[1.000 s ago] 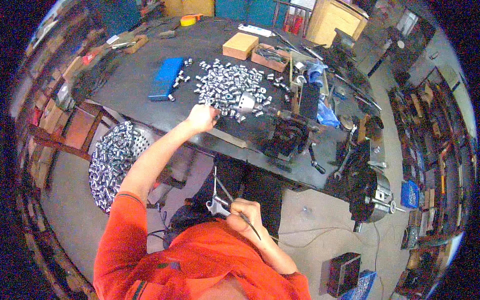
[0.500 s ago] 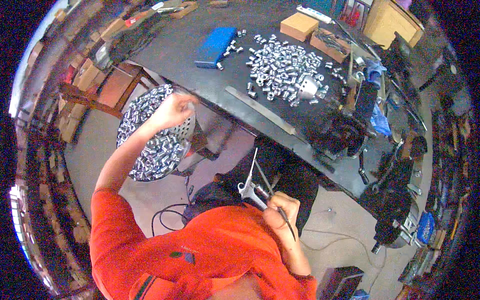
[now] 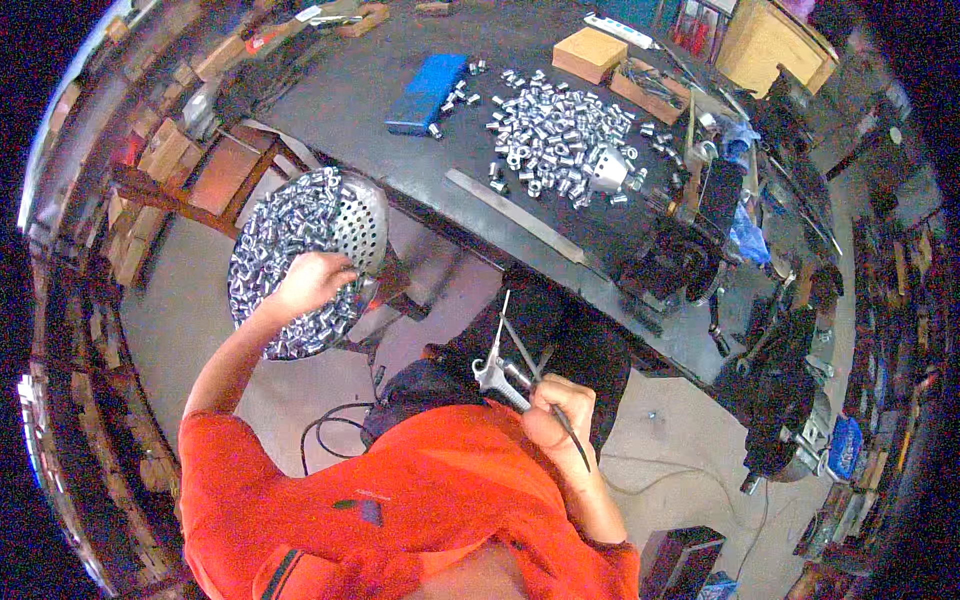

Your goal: The person picks up metal components one at a time from a tray, rotates them by hand, and places them onto a workbench.

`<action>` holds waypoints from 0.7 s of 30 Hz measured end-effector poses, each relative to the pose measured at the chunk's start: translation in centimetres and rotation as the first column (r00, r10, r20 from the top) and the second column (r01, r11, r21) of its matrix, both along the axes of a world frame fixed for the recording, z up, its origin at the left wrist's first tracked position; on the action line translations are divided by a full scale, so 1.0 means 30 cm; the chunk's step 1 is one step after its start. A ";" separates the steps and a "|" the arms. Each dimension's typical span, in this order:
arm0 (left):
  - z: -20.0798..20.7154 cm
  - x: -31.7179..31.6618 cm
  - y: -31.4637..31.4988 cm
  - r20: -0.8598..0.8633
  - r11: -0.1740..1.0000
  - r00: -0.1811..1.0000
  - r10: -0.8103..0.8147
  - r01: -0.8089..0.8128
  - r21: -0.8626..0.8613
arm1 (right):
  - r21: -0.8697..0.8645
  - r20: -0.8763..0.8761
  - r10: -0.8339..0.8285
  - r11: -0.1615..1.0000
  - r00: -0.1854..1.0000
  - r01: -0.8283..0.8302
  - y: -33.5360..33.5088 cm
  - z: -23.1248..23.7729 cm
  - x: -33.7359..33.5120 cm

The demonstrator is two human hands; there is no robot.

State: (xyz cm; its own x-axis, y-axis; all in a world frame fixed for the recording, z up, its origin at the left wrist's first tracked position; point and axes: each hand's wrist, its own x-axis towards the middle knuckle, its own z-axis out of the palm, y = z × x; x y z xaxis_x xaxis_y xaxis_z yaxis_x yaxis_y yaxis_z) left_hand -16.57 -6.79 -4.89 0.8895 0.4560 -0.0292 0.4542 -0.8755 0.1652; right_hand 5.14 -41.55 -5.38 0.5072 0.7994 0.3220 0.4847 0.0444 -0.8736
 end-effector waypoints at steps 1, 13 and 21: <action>0.042 0.019 -0.010 0.073 0.940 0.990 0.122 -0.091 -0.330 | -0.010 0.014 -0.008 1.000 1.000 0.008 0.000 -0.009 0.000; 0.108 0.243 -0.309 0.406 0.472 0.914 0.017 0.351 -0.809 | -0.007 -0.038 0.222 0.975 0.974 -0.223 0.071 0.083 0.009; 0.136 0.307 -0.362 0.406 0.713 0.904 -0.131 0.370 -0.596 | -0.107 0.045 0.239 0.967 0.970 -0.233 0.115 0.082 0.020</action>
State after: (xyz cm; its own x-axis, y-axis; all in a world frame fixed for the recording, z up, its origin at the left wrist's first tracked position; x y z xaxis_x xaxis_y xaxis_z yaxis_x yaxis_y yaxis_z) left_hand -7.36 -17.63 -0.81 0.9796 0.1886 0.0694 0.0515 -0.5695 0.8204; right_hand 5.74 -38.08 -2.91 0.2832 0.9238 0.2575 0.5201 0.0777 -0.8506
